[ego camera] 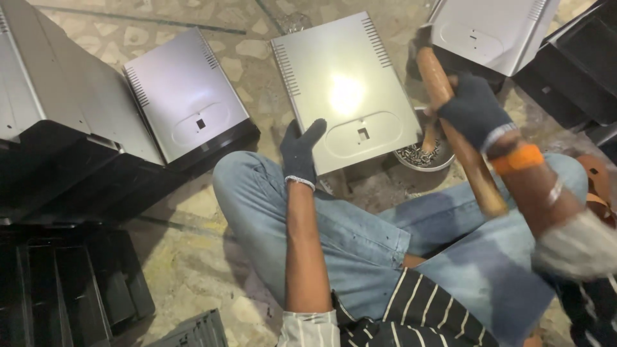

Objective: The person sits on the floor and hammers metal cabinet cover panels with a wooden mallet to flatten or shape them, holding each panel on their lap and turning it over between strikes. They set finished panels onto a stack beside them and pick up the next panel to continue.

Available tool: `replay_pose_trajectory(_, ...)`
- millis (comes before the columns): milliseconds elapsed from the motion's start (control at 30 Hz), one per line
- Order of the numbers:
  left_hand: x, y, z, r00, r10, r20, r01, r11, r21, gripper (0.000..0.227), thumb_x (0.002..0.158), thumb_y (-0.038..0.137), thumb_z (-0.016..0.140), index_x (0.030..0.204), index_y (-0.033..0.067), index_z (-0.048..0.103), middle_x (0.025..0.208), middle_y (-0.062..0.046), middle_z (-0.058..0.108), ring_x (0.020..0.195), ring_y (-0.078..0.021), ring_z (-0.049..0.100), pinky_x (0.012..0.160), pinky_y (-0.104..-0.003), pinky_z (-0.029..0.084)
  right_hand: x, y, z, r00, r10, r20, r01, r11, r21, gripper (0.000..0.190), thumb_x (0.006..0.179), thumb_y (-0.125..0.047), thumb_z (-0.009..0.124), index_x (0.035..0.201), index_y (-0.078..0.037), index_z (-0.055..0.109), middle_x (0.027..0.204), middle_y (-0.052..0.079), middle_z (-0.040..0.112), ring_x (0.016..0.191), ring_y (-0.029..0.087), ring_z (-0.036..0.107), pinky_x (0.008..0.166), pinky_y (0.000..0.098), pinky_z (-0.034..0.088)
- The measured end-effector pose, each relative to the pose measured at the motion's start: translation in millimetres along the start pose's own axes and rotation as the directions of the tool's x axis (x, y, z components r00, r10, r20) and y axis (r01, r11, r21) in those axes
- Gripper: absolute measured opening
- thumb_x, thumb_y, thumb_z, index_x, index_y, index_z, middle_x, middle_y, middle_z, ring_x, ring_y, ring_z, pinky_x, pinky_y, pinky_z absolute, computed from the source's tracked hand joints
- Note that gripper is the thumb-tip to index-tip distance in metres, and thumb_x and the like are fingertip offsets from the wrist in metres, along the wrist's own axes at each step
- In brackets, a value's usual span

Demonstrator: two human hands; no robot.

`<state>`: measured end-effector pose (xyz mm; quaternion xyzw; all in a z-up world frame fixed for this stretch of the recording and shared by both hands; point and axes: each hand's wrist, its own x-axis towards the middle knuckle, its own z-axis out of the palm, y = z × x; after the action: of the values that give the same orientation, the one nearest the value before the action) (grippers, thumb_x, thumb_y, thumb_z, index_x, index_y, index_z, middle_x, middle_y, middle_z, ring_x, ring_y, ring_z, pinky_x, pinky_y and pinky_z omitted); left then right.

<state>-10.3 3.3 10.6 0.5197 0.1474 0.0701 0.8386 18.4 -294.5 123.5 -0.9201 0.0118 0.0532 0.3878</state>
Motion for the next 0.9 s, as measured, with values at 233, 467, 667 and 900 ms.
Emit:
replay_pose_trajectory(233, 7.8, -13.7, -2.1, 1.0, -0.004, -0.007, 0.003, 1.0, -0.006, 0.041, 0.081, 0.013, 0.083, 0.117, -0.0029, 0.072, 0.102, -0.007, 0.074, 0.086, -0.0157, 0.068, 0.076, -0.03, 0.055, 93.0, 80.6, 28.7, 0.93, -0.232, 0.286, 0.246, 0.969, -0.014, 0.069, 0.065, -0.009, 0.077, 0.131, 0.003, 0.061, 0.106, 0.021, 0.073, 0.092, 0.034, 0.071, 0.076, 0.0426, 0.057)
replay_pose_trajectory(467, 4.1, -6.2, 0.9, 1.0, -0.008, -0.006, 0.009, 0.999, 0.031, 0.042, 0.082, 0.015, 0.082, 0.12, -0.0022, 0.072, 0.104, -0.007, 0.074, 0.09, -0.0156, 0.067, 0.079, -0.03, 0.054, 112.3, 189.9, 74.1, 0.958, -0.258, 0.125, 0.286, 0.886, -0.365, 0.037, 0.087, -0.029, 0.066, 0.115, -0.006, 0.07, 0.111, 0.027, 0.069, 0.102, 0.048, 0.064, 0.087, 0.0524, 0.051)
replay_pose_trajectory(667, 15.8, -17.3, -3.4, 0.999, -0.051, -0.001, 0.051, 0.999, 0.005, 0.047, 0.081, 0.014, 0.082, 0.123, -0.0032, 0.07, 0.107, -0.008, 0.074, 0.093, -0.0168, 0.069, 0.082, -0.029, 0.055, 63.9, 114.7, 75.8, 0.997, -0.009, -0.074, 0.031, 0.955, 0.294, 0.046, 0.107, -0.044, 0.059, 0.101, 0.001, 0.065, 0.088, 0.011, 0.067, 0.084, 0.022, 0.06, 0.073, 0.0384, 0.049)
replay_pose_trajectory(900, 13.7, -14.3, -1.7, 0.998, -0.055, 0.017, 0.058, 0.975, -0.214, 0.05, 0.083, 0.011, 0.079, 0.128, -0.0026, 0.066, 0.108, -0.009, 0.072, 0.09, -0.0182, 0.068, 0.081, -0.032, 0.056, 43.3, 21.7, 61.8, 0.983, 0.157, 0.097, -0.181, 0.924, 0.337, 0.039, 0.107, -0.034, 0.062, 0.104, 0.005, 0.065, 0.084, 0.013, 0.062, 0.072, 0.023, 0.057, 0.063, 0.0389, 0.045)
